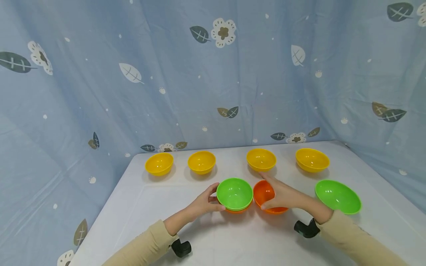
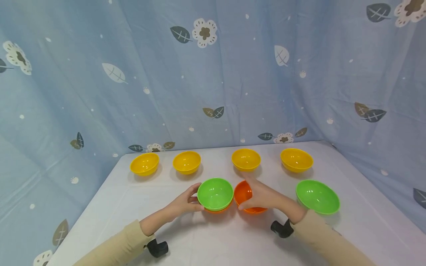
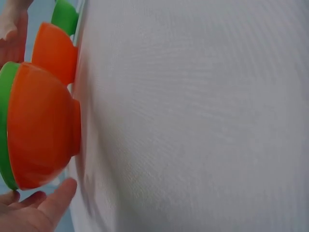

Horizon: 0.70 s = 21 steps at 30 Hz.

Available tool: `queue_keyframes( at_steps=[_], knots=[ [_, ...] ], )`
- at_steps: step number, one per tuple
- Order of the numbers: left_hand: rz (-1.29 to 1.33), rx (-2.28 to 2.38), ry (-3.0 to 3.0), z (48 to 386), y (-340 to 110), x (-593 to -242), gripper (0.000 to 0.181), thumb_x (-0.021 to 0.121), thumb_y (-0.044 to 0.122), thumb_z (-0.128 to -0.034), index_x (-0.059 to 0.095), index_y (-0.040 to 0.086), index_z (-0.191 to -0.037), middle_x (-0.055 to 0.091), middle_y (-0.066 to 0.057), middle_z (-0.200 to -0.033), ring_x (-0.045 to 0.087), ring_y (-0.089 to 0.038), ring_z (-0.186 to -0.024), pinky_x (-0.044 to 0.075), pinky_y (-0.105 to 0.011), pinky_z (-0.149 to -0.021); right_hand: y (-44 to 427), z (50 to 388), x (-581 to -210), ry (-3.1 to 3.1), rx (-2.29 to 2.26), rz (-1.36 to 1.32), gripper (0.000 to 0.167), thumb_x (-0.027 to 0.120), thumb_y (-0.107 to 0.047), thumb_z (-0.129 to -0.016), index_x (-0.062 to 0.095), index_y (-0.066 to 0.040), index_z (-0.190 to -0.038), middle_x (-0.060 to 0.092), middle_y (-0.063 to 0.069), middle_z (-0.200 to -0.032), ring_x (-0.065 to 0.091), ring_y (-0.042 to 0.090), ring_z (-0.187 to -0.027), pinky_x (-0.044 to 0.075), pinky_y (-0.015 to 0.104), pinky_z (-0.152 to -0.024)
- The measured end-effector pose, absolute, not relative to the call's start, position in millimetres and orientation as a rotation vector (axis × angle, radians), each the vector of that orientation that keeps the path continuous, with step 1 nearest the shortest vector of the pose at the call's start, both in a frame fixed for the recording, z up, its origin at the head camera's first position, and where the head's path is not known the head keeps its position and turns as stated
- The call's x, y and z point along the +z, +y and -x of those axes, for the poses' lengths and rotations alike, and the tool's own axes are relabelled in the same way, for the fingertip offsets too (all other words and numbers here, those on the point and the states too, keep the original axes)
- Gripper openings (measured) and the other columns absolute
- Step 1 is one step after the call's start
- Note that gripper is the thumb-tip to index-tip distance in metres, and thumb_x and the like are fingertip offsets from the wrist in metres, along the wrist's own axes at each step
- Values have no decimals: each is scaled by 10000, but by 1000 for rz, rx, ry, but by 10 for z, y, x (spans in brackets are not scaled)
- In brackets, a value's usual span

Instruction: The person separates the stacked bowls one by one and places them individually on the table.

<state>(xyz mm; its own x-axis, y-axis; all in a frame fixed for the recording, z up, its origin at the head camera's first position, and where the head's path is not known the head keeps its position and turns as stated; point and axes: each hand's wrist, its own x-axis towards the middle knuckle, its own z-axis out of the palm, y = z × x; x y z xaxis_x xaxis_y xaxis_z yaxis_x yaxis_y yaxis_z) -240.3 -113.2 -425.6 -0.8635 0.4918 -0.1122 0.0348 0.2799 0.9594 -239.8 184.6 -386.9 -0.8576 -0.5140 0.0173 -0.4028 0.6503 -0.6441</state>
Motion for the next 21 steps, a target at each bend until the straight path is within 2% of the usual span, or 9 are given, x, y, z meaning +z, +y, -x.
queue_keyframes(
  at_steps=[7, 12, 17, 21],
  knots=[
    [-514, 1625, 2237, 2400, -1088, -4268, 949, 759, 168, -750, 141, 20, -1455, 193, -205, -1486, 364, -379, -1272, 401, -436, -981, 1635, 2419, -3861, 2689, -946, 870, 1062, 793, -360, -680, 152, -17, -1454, 279, 220, -1452, 350, 392, -1275, 339, 561, -985],
    [-542, 1604, 2286, 2396, -1048, -4267, 995, 779, 220, -727, 132, 27, -1458, 176, -191, -1495, 325, -384, -1292, 381, -464, -988, 1543, 2471, -3889, 2675, -892, 857, 1051, 785, -395, -682, 189, 48, -1425, 255, 224, -1461, 312, 388, -1301, 325, 541, -1007],
    [-555, 1542, 2408, 2391, -1007, -4272, 1067, 813, 321, -668, 155, 13, -1449, 204, -192, -1487, 229, -397, -1335, 249, -569, -1040, 1490, 2508, -3914, 2639, -912, 874, 1045, 788, -389, -680, 202, 81, -1407, 244, 245, -1456, 269, 400, -1318, 313, 556, -1008],
    [-541, 1513, 2460, 2384, -967, -4273, 1099, 825, 335, -639, 157, 9, -1447, 207, -191, -1484, 198, -381, -1350, 196, -598, -1046, 1457, 2523, -3940, 2607, -933, 936, 1042, 794, -358, -682, 193, 111, -1391, 261, 271, -1432, 295, 406, -1292, 325, 560, -998]
  ],
)
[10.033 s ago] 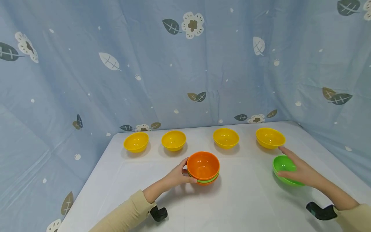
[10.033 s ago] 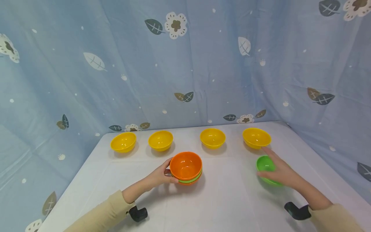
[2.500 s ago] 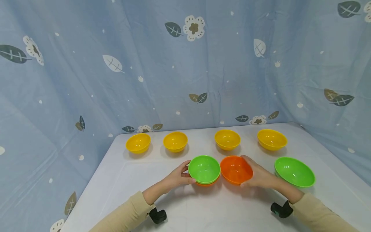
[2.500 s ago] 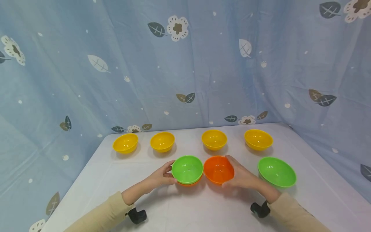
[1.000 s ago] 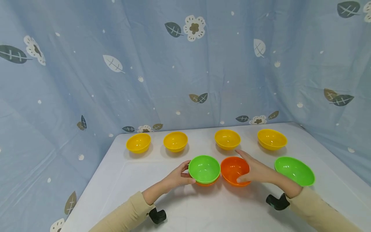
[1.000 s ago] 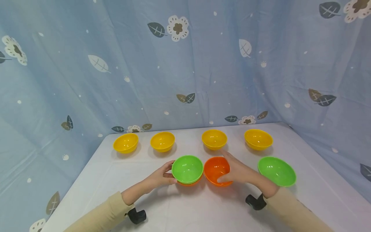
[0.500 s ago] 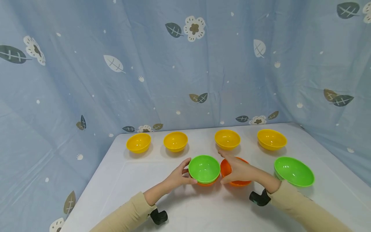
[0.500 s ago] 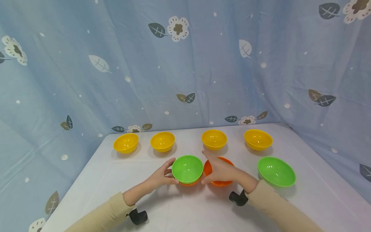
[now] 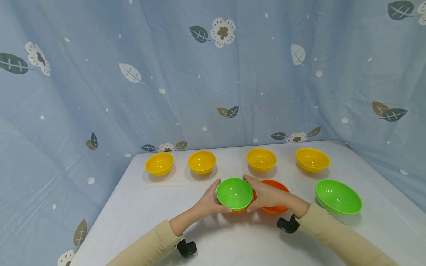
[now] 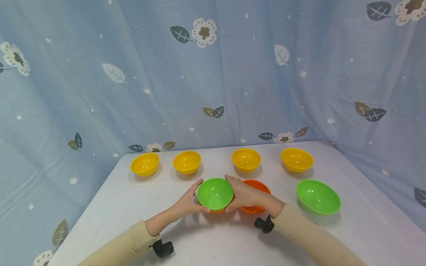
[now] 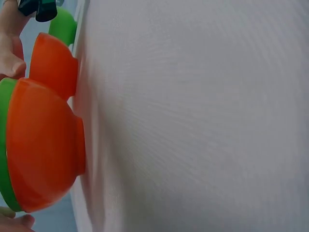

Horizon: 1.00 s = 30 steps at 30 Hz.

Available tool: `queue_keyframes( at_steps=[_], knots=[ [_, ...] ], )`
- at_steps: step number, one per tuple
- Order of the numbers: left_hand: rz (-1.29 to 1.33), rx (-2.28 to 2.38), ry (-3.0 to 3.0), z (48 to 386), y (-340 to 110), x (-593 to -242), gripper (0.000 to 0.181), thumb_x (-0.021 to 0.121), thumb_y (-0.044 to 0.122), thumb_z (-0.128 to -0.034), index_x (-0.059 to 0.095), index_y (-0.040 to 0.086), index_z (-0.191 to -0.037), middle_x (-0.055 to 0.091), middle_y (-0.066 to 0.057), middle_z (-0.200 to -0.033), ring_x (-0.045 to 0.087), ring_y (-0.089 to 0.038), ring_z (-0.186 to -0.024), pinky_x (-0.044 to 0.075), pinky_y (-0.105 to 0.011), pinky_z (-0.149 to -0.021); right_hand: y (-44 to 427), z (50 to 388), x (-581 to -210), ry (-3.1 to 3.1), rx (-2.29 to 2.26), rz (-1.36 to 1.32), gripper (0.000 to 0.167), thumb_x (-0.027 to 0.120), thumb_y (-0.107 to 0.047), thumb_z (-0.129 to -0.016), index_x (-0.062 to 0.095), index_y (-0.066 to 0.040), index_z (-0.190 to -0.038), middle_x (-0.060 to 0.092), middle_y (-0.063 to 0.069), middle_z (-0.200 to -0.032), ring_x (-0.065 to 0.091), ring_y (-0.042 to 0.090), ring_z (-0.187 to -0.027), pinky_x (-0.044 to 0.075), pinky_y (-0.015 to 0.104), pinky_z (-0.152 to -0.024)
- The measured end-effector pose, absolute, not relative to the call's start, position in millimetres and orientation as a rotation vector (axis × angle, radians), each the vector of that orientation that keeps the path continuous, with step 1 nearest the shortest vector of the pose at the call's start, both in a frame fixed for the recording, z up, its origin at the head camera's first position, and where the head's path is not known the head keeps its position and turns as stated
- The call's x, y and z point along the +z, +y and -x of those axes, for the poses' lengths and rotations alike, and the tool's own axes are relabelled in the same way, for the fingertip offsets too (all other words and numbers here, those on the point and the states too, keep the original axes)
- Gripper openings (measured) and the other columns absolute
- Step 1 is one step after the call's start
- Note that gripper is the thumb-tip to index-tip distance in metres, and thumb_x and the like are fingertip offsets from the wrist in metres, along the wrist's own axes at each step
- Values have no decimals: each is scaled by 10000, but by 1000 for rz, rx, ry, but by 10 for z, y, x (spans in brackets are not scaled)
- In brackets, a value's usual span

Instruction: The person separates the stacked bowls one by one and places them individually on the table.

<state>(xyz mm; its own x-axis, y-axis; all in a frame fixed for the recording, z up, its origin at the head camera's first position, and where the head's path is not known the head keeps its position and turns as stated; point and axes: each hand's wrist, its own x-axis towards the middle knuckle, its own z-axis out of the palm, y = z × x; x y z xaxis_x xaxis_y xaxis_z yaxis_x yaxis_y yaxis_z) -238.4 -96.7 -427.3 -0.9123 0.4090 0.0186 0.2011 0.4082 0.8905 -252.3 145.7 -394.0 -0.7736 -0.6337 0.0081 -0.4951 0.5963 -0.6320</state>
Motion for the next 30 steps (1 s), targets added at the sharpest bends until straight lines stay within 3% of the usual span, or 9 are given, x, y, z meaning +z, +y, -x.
queue_keyframes(
  at_steps=[9, 15, 22, 27, 30],
  knots=[
    [-598, 1481, 2500, 2392, -884, -4256, 1124, 834, 285, -621, 131, -40, -1436, 228, -212, -1459, 258, -385, -1304, 282, -569, -1017, 1377, 2550, -3951, 2577, -948, 926, 1053, 830, -255, -644, 185, 122, -1387, 274, 275, -1419, 330, 410, -1251, 349, 566, -975],
    [-577, 1382, 2594, 2381, -807, -4245, 1156, 845, 266, -596, 112, -45, -1434, 179, -215, -1472, 245, -390, -1302, 310, -572, -992, 1362, 2571, -3945, 2600, -919, 940, 1047, 845, -231, -616, 216, 107, -1382, 282, 275, -1417, 291, 438, -1271, 303, 589, -995],
    [-567, 1336, 2690, 2365, -769, -4213, 1126, 845, 284, -578, 175, -49, -1418, 245, -208, -1443, 287, -373, -1256, 355, -547, -950, 1371, 2604, -3960, 2611, -896, 972, 1034, 848, -209, -610, 229, 122, -1369, 282, 289, -1412, 280, 440, -1287, 219, 598, -1038],
    [-547, 1367, 2683, 2375, -779, -4213, 1116, 843, 292, -574, 191, -43, -1416, 255, -194, -1444, 312, -353, -1235, 381, -529, -928, 1371, 2597, -3950, 2597, -907, 910, 1059, 841, -219, -628, 187, 121, -1388, 279, 264, -1423, 262, 454, -1290, 289, 581, -1011],
    [-536, 1386, 2665, 2381, -804, -4200, 1112, 841, 292, -580, 189, -30, -1422, 251, -185, -1449, 323, -343, -1231, 394, -521, -924, 1376, 2586, -3937, 2603, -902, 882, 1067, 839, -231, -635, 176, 112, -1396, 251, 265, -1438, 228, 465, -1306, 274, 589, -1016]
  ],
)
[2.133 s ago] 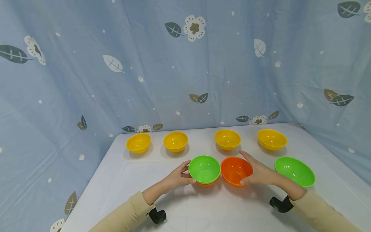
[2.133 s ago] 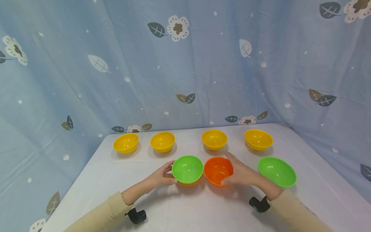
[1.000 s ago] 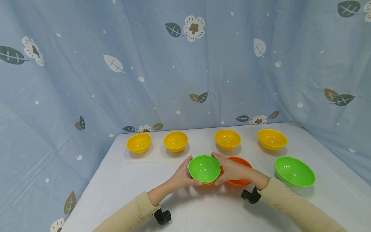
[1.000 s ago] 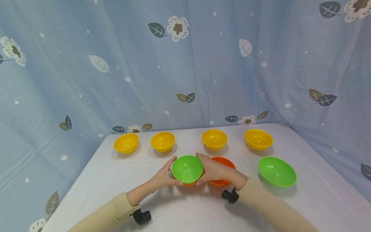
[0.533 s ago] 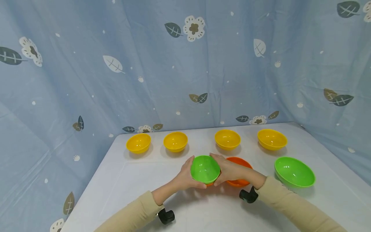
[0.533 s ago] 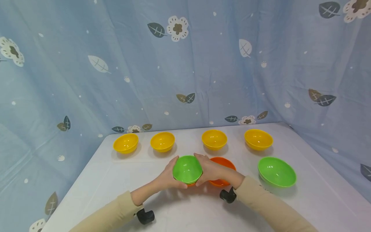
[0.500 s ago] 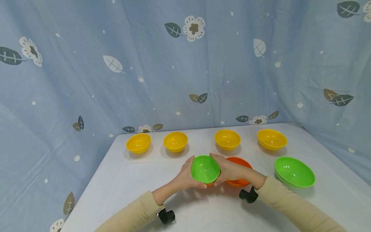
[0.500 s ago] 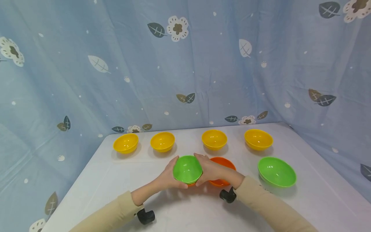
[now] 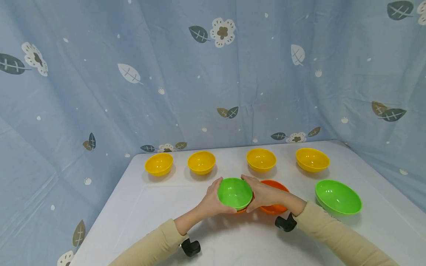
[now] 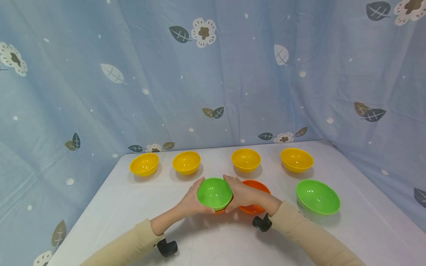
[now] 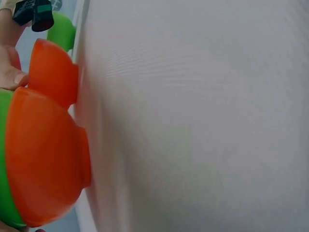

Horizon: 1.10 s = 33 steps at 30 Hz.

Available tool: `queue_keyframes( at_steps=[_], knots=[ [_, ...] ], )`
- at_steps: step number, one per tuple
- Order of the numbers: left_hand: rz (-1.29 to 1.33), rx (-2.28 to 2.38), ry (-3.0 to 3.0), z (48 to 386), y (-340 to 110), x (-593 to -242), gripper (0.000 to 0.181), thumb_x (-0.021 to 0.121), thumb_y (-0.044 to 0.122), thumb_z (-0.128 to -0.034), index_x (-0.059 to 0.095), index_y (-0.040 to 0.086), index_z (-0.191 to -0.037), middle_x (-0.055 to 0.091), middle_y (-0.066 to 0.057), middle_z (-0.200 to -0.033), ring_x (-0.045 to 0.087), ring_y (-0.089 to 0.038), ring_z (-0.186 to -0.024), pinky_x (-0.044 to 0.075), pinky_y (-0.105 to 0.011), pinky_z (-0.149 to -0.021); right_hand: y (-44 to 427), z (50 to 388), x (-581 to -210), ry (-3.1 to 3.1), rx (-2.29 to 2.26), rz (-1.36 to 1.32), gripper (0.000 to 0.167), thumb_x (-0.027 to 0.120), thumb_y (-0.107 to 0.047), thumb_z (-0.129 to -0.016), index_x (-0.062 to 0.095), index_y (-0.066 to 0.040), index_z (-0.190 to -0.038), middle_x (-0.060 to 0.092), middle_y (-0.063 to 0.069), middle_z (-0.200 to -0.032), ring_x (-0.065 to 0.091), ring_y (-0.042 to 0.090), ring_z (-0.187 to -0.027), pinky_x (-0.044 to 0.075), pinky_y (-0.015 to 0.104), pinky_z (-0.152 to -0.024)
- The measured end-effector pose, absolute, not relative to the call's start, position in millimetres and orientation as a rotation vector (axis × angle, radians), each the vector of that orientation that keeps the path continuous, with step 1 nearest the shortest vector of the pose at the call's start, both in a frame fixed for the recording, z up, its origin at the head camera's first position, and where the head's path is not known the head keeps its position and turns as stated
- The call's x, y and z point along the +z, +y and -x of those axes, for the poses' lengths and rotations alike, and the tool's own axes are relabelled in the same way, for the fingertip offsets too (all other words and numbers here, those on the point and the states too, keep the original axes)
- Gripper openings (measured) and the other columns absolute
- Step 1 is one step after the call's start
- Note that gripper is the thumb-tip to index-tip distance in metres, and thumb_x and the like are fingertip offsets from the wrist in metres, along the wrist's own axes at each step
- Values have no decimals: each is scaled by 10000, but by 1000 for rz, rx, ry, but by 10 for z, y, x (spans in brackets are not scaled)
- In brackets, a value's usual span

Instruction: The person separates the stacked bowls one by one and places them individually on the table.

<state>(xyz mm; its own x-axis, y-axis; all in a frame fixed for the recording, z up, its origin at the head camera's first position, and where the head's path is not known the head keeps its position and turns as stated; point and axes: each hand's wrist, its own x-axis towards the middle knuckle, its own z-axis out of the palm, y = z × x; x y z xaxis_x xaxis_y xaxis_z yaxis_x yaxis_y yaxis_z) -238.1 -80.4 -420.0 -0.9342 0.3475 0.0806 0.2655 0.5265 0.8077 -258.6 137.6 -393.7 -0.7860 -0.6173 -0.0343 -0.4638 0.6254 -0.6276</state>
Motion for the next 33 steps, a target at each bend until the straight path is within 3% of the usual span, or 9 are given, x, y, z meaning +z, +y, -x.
queue_keyframes(
  at_steps=[7, 17, 26, 33],
  knots=[
    [-503, 1470, 2639, 2408, -900, -4101, 1127, 842, 305, -585, 174, -6, -1438, 254, -200, -1450, 322, -371, -1259, 376, -548, -953, 1384, 2563, -3889, 2599, -931, 791, 1080, 838, -244, -639, 162, 68, -1421, 222, 230, -1470, 152, 445, -1347, 201, 601, -1041],
    [-398, 1596, 2600, 2427, -1068, -3951, 1109, 841, 267, -599, 169, 20, -1446, 319, -172, -1417, 436, -340, -1179, 426, -487, -933, 1393, 2582, -3921, 2573, -909, 840, 1059, 814, -308, -667, 169, 62, -1421, 264, 211, -1456, 186, 417, -1344, 241, 575, -1040],
    [-295, 1613, 2646, 2459, -1215, -3897, 1122, 853, 249, -599, 159, 33, -1453, 355, -212, -1395, 434, -372, -1185, 411, -506, -946, 1401, 2586, -3912, 2572, -876, 836, 1006, 801, -307, -685, 212, 59, -1414, 266, 217, -1458, 179, 432, -1344, 215, 572, -1052],
    [-187, 1609, 2650, 2447, -1364, -3947, 1169, 868, 288, -574, 143, 63, -1463, 292, -211, -1439, 393, -390, -1225, 370, -536, -971, 1350, 2590, -3913, 2592, -830, 855, 1011, 791, -339, -692, 207, 54, -1417, 248, 213, -1465, 163, 442, -1346, 215, 560, -1059]
  ],
)
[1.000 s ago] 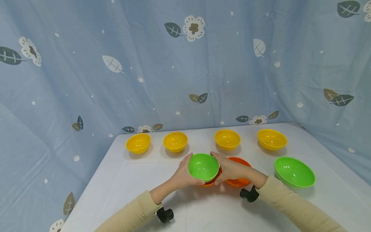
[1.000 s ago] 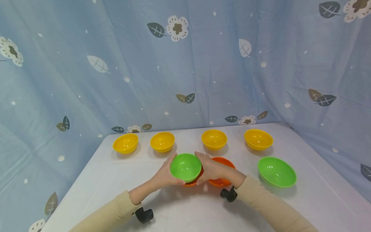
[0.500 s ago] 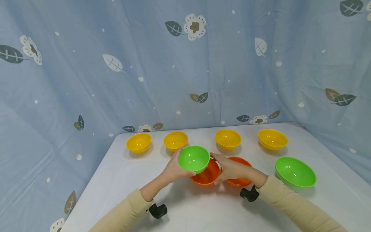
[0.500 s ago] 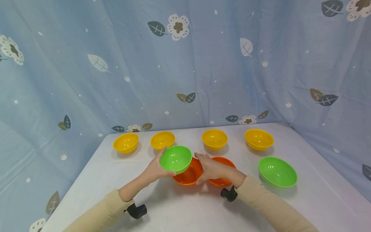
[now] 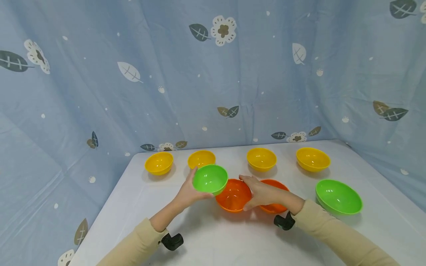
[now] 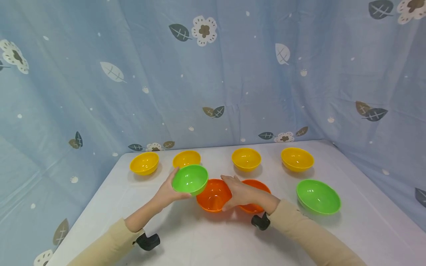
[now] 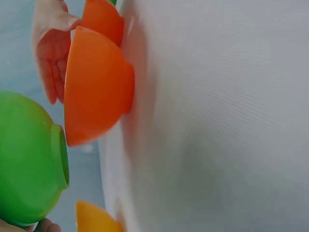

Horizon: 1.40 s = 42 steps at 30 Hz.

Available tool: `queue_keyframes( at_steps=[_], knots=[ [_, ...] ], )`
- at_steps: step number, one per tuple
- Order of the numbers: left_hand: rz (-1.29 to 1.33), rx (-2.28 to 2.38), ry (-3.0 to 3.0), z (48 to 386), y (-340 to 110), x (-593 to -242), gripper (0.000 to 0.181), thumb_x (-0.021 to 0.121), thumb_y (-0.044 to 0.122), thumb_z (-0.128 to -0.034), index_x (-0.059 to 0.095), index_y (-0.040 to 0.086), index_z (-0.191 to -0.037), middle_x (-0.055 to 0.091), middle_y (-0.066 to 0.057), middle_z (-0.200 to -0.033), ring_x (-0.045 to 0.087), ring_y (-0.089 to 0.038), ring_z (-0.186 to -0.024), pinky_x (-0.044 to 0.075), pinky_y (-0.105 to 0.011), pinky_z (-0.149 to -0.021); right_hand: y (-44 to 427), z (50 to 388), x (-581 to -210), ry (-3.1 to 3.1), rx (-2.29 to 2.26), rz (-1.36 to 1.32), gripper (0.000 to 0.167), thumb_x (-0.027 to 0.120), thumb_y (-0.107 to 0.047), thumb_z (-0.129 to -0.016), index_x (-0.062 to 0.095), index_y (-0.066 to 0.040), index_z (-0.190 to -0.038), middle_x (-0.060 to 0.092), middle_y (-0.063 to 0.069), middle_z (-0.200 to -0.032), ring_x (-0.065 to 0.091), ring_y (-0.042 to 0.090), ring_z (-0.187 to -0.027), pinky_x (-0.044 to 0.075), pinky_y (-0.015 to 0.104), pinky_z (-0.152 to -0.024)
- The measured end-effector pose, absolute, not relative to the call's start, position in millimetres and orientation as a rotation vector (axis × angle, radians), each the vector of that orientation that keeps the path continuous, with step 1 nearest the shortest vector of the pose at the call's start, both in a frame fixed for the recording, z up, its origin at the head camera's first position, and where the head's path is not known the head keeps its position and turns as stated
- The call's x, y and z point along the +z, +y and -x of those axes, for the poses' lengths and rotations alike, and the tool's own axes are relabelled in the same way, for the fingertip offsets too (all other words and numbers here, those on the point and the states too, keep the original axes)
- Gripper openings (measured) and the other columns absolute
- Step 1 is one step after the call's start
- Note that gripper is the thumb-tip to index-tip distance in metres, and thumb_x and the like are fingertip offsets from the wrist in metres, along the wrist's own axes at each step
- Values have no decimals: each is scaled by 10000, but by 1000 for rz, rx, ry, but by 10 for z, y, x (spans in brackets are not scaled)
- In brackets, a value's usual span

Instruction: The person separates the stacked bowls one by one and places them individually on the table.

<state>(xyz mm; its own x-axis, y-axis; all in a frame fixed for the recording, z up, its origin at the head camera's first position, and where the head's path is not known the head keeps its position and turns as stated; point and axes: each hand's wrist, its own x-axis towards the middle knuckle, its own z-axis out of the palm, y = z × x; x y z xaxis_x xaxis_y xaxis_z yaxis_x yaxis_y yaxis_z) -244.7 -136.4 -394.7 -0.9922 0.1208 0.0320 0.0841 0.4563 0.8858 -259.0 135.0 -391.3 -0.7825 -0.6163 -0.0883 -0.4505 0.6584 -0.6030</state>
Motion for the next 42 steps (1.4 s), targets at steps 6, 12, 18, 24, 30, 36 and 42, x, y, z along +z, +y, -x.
queue_keyframes(
  at_steps=[6, 12, 18, 24, 30, 36, 42],
  knots=[
    [-98, 1622, 2641, 2401, -1486, -3970, 1175, 869, 281, -567, 141, 67, -1464, 257, -192, -1458, 372, -383, -1238, 346, -547, -985, 1297, 2586, -3887, 2580, -772, 833, 1053, 798, -376, -674, 188, 28, -1430, 237, 183, -1478, 147, 413, -1361, 164, 537, -1088],
    [-84, 1643, 2632, 2392, -1589, -4028, 1167, 864, 247, -569, 138, 61, -1463, 237, -187, -1468, 366, -385, -1247, 329, -553, -995, 1289, 2580, -3899, 2569, -733, 858, 1091, 789, -418, -669, 160, 45, -1432, 207, 194, -1488, 144, 385, -1371, 108, 526, -1104],
    [-83, 1641, 2632, 2399, -1646, -4127, 1176, 863, 233, -558, 132, 10, -1452, 229, -219, -1461, 350, -411, -1251, 304, -568, -1006, 1273, 2581, -3906, 2582, -671, 901, 1106, 782, -438, -670, 155, 72, -1425, 193, 205, -1490, 159, 338, -1379, 53, 502, -1117],
    [-55, 1595, 2648, 2386, -1674, -4212, 1190, 867, 246, -551, 127, -13, -1445, 220, -239, -1457, 340, -424, -1255, 288, -571, -1014, 1262, 2574, -3894, 2591, -648, 899, 1108, 783, -434, -670, 151, 74, -1425, 183, 207, -1492, 143, 337, -1383, 44, 502, -1117],
    [-44, 1571, 2654, 2355, -1672, -4241, 1161, 858, 225, -565, 135, -18, -1441, 226, -242, -1453, 340, -419, -1255, 282, -567, -1019, 1269, 2574, -3900, 2601, -635, 891, 1117, 788, -434, -663, 147, 63, -1430, 179, 197, -1496, 136, 332, -1386, 53, 492, -1120],
    [-34, 1553, 2649, 2323, -1692, -4260, 1156, 853, 209, -571, 127, -8, -1445, 217, -241, -1455, 340, -415, -1249, 283, -572, -1014, 1262, 2562, -3893, 2601, -634, 859, 1122, 784, -446, -663, 141, 53, -1434, 168, 205, -1497, 119, 355, -1384, 88, 502, -1114],
    [-62, 1503, 2653, 2313, -1709, -4258, 1187, 858, 258, -569, 108, 7, -1453, 167, -222, -1480, 327, -405, -1263, 285, -573, -1013, 1249, 2537, -3870, 2608, -614, 826, 1124, 771, -484, -660, 148, 33, -1440, 176, 180, -1502, 127, 351, -1384, 137, 499, -1108]
  ],
)
